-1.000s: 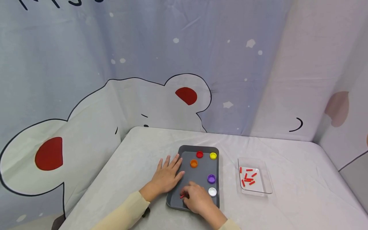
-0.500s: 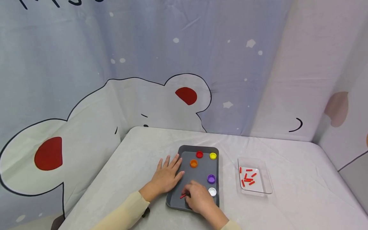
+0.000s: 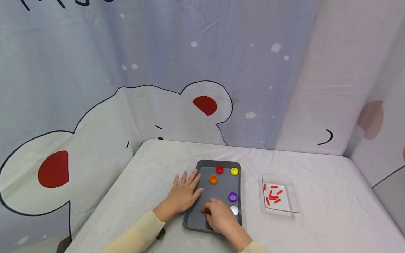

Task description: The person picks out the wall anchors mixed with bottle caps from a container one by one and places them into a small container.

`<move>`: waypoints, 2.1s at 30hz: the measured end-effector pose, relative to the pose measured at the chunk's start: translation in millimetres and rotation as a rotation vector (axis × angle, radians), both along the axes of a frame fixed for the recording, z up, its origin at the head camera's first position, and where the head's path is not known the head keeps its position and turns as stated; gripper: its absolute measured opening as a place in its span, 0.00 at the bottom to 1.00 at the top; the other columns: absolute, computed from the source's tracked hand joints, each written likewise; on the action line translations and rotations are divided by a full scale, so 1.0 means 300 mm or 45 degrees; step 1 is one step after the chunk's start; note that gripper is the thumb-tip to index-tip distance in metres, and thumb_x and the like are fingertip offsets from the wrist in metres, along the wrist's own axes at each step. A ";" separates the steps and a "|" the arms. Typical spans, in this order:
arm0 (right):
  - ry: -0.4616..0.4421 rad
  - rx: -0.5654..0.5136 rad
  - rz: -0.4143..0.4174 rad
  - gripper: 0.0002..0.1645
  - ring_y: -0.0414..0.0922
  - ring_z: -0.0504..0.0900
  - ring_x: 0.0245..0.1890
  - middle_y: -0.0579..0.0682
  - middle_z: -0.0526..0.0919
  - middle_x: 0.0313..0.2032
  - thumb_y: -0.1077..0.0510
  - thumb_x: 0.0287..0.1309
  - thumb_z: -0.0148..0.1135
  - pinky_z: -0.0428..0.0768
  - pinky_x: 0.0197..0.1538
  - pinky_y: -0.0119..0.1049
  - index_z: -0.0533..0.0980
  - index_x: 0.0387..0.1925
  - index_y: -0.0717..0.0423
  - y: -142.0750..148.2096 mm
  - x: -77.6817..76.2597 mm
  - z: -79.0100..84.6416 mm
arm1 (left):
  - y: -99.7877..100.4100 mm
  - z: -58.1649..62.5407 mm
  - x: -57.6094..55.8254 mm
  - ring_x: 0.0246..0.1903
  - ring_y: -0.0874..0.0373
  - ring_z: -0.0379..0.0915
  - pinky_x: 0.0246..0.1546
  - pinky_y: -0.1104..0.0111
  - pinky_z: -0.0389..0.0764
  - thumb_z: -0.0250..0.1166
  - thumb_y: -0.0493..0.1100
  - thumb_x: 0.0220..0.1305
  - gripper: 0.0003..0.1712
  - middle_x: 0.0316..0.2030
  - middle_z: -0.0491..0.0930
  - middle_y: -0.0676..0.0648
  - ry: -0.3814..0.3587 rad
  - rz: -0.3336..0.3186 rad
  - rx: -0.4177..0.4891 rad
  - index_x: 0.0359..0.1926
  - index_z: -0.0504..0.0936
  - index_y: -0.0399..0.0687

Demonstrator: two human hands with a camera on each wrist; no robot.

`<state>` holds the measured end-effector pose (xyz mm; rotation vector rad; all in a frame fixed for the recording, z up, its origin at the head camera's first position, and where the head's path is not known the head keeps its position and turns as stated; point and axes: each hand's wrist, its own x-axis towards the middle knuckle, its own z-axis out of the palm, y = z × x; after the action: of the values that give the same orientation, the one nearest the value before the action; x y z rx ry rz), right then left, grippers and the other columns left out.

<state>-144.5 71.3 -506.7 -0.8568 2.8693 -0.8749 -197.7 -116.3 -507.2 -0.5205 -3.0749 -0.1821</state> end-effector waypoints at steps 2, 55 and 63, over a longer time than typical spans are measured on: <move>-0.001 -0.014 -0.020 0.10 0.38 0.79 0.36 0.39 0.80 0.34 0.65 0.54 0.72 0.80 0.42 0.41 0.86 0.37 0.50 0.005 0.000 -0.002 | 0.000 -0.001 -0.001 0.78 0.38 0.42 0.74 0.40 0.44 0.41 0.65 0.79 0.37 0.80 0.49 0.50 -0.003 0.002 -0.003 0.80 0.57 0.54; -0.076 -0.262 -0.010 0.08 0.29 0.68 0.19 0.34 0.72 0.18 0.63 0.52 0.73 0.71 0.25 0.28 0.86 0.36 0.55 0.111 -0.020 0.033 | 0.003 -0.015 -0.013 0.78 0.37 0.43 0.74 0.38 0.43 0.41 0.65 0.79 0.37 0.80 0.48 0.51 0.001 0.003 0.017 0.80 0.57 0.54; -0.067 -0.410 -0.105 0.10 0.30 0.70 0.19 0.36 0.73 0.19 0.64 0.51 0.75 0.73 0.24 0.27 0.86 0.38 0.56 0.203 -0.031 0.069 | 0.001 -0.013 -0.013 0.78 0.37 0.42 0.74 0.39 0.42 0.42 0.65 0.79 0.38 0.80 0.48 0.50 -0.007 -0.004 0.032 0.80 0.57 0.54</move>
<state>-153.9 132.3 -485.9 -0.7236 2.7781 -1.3738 -201.6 -116.1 -511.0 -0.5243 -3.0733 -0.2220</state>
